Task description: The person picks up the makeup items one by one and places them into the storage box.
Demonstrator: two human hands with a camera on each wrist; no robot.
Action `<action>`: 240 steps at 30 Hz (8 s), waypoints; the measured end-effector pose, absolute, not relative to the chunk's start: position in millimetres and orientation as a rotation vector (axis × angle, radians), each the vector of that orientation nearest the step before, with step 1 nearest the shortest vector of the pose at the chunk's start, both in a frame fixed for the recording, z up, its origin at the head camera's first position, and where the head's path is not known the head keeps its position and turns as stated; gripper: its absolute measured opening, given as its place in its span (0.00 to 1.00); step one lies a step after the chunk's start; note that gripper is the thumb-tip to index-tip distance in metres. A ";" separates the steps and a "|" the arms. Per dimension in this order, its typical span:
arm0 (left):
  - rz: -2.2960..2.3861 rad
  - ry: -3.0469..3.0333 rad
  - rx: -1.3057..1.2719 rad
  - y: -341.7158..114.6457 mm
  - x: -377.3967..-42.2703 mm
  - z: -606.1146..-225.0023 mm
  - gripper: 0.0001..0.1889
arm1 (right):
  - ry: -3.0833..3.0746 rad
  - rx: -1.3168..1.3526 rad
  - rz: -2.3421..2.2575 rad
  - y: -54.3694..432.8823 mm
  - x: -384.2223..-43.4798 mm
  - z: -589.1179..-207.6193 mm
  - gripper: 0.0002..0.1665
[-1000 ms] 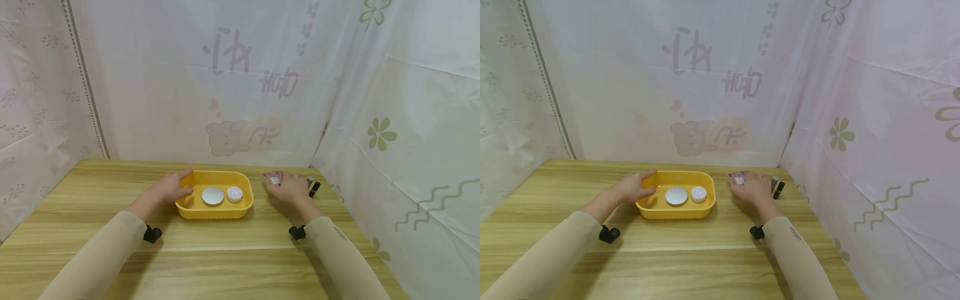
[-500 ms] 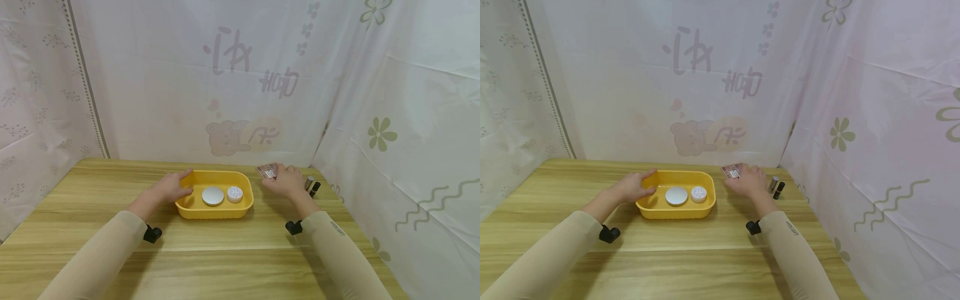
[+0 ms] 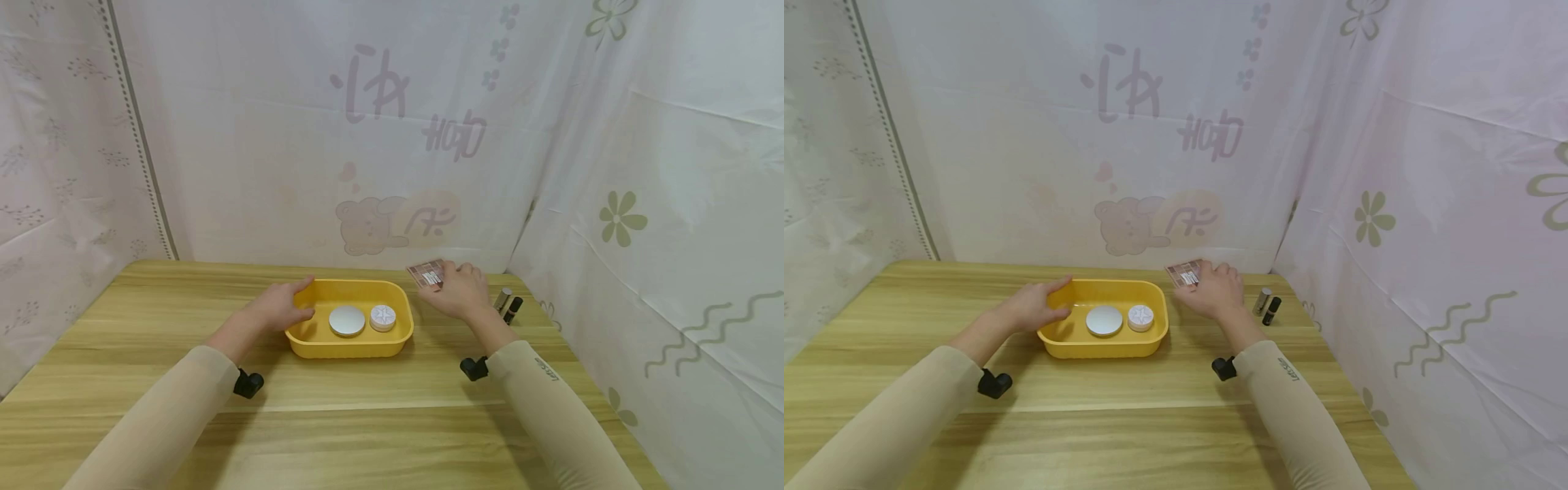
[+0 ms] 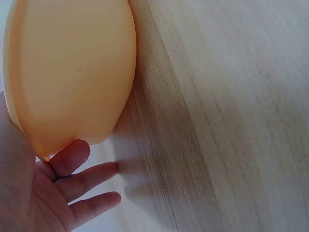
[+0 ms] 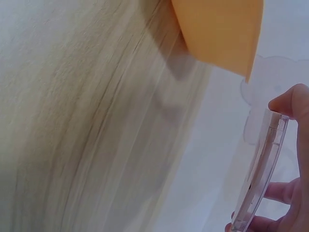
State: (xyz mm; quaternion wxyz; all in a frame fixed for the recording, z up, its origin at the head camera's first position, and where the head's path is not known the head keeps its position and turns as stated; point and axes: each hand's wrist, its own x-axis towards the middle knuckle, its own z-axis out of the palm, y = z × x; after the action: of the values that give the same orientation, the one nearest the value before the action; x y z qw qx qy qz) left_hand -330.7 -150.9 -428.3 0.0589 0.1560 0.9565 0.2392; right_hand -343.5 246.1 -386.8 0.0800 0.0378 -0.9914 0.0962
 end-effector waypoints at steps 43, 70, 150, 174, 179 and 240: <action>0.713 2.918 0.488 -150.6 -330.9 -429.3 0.44 | -2.915 0.440 0.283 189.1 -331.3 -370.1 0.47; 0.703 2.922 0.479 -150.1 -331.7 -430.1 0.44 | -3.000 0.847 0.186 152.5 -327.7 -379.9 0.32; 0.696 2.908 0.453 -150.2 -329.8 -428.1 0.44 | -3.239 1.056 0.229 127.1 -339.7 -398.1 0.24; 0.695 2.900 0.450 -149.6 -328.7 -427.1 0.44 | -3.205 1.055 0.319 137.0 -333.3 -379.2 0.32; 0.694 2.905 0.448 -149.6 -329.2 -427.7 0.44 | -3.175 1.035 0.362 147.0 -333.5 -372.1 0.33; 0.729 2.879 0.435 -148.1 -329.1 -424.4 0.45 | -2.734 0.433 0.987 304.0 -307.1 -393.5 0.31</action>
State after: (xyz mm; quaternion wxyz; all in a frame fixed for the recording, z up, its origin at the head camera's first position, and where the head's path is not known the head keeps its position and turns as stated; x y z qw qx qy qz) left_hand -329.1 -148.1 -424.4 0.0700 0.1446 0.9568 0.2423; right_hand -307.1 304.0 -393.5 0.1012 0.1465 -0.9255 0.3343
